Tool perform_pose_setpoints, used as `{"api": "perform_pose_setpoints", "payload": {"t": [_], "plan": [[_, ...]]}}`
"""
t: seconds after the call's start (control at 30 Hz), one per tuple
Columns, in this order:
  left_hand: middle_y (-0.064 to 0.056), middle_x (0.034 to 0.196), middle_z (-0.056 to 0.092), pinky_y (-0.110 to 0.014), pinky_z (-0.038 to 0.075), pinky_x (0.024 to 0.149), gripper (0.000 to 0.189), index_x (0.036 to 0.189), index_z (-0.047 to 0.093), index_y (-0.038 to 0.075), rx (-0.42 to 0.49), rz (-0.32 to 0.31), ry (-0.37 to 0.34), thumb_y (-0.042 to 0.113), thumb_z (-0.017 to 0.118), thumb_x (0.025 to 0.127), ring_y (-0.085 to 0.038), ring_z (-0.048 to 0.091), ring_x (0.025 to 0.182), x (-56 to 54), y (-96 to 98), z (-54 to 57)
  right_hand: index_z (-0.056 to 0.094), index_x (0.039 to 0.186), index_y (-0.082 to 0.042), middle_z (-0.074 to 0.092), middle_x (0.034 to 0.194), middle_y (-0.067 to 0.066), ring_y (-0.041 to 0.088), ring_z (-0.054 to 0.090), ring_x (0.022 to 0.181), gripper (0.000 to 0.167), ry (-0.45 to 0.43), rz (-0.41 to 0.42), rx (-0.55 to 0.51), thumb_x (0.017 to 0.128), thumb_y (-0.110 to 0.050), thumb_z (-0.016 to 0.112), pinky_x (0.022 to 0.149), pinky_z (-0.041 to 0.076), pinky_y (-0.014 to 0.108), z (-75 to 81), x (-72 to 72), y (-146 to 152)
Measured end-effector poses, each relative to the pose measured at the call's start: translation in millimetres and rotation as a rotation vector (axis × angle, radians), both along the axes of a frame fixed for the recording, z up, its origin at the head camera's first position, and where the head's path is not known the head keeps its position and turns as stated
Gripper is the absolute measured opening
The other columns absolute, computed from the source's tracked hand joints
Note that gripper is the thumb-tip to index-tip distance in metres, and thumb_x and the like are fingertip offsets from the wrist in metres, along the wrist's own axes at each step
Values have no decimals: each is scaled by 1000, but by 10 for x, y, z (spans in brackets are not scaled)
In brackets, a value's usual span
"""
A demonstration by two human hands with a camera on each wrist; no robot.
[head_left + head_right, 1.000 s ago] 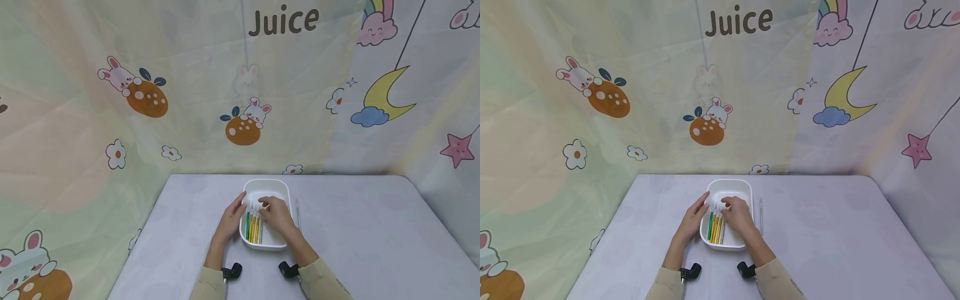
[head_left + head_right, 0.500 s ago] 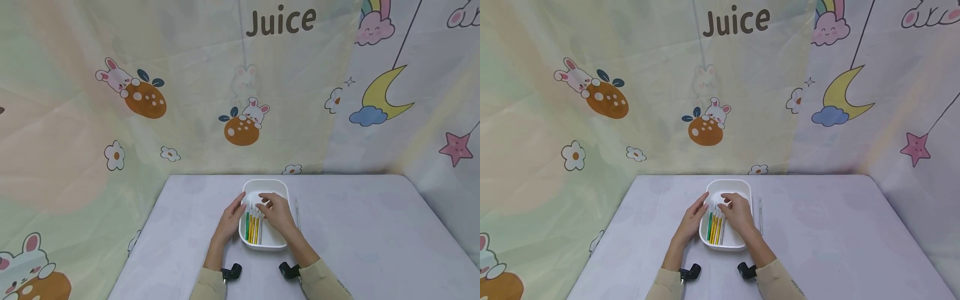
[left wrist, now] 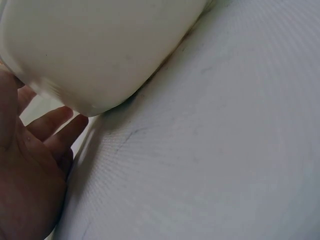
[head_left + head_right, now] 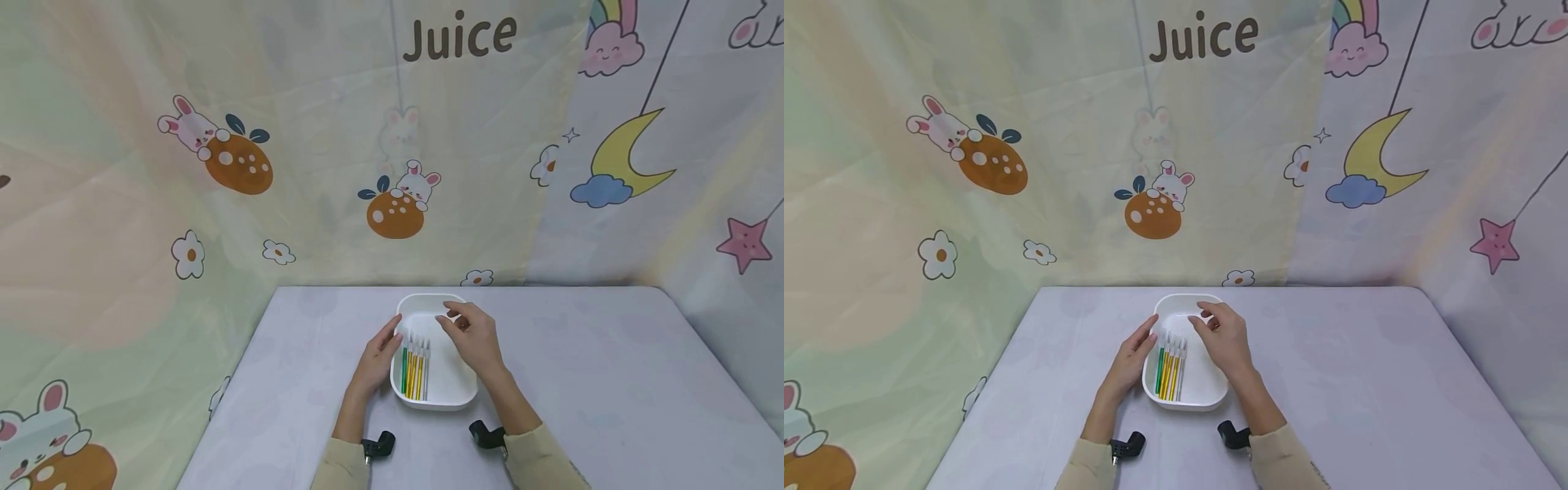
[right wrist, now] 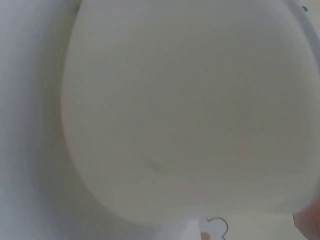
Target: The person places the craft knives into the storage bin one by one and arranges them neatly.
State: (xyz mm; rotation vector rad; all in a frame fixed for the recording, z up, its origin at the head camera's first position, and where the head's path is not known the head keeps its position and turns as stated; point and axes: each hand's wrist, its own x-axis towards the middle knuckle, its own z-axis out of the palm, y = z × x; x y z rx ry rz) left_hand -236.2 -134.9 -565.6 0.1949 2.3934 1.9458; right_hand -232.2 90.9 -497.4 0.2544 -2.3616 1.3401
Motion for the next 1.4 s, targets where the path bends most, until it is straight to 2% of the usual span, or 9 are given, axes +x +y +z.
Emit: {"api": "perform_pose_setpoints", "payload": {"t": [0.23, 0.53, 0.8, 1.13, 1.4], "plan": [[13, 165, 39, -48, 28, 128, 46, 155, 47, 37, 5, -3, 6, 33, 52, 110, -18, 32, 157, -12, -4, -22, 76, 122, -8, 75, 100, 9, 17, 65, 78, 34, 2, -47, -44, 90, -17, 83, 67, 54, 18, -1, -32, 183], [14, 166, 38, -46, 27, 129, 48, 157, 46, 34, 17, -12, 4, 33, 52, 110, -16, 31, 157, -14, -10, -21, 75, 124, -6, 75, 103, 13, 21, 66, 80, 36, -27, -94, -51, 91, -16, 83, 67, 51, 17, 8, -61, 312], [14, 166, 37, -47, 28, 128, 48, 157, 46, 33, 13, -3, 1, 33, 53, 110, -17, 31, 157, -7, -5, -12, 74, 127, -8, 74, 106, 13, 21, 67, 83, 36, -54, -104, -30, 93, -18, 81, 69, 52, 18, -17, -83, 403], [13, 166, 38, -48, 28, 128, 49, 158, 46, 31, 6, 2, -2, 34, 53, 109, -18, 31, 157, -8, 2, -5, 73, 129, -10, 74, 108, 14, 24, 67, 84, 38, -106, -132, -1, 94, -23, 80, 65, 51, 19, -63, -103, 483], [13, 166, 39, -44, 27, 129, 44, 153, 48, 41, -4, 13, -10, 33, 53, 110, -15, 30, 158, -1, 8, 10, 69, 134, -9, 73, 115, 16, 25, 65, 90, 42, -171, -156, 29, 96, -25, 77, 68, 51, 19, -73, -108, 509]]}}
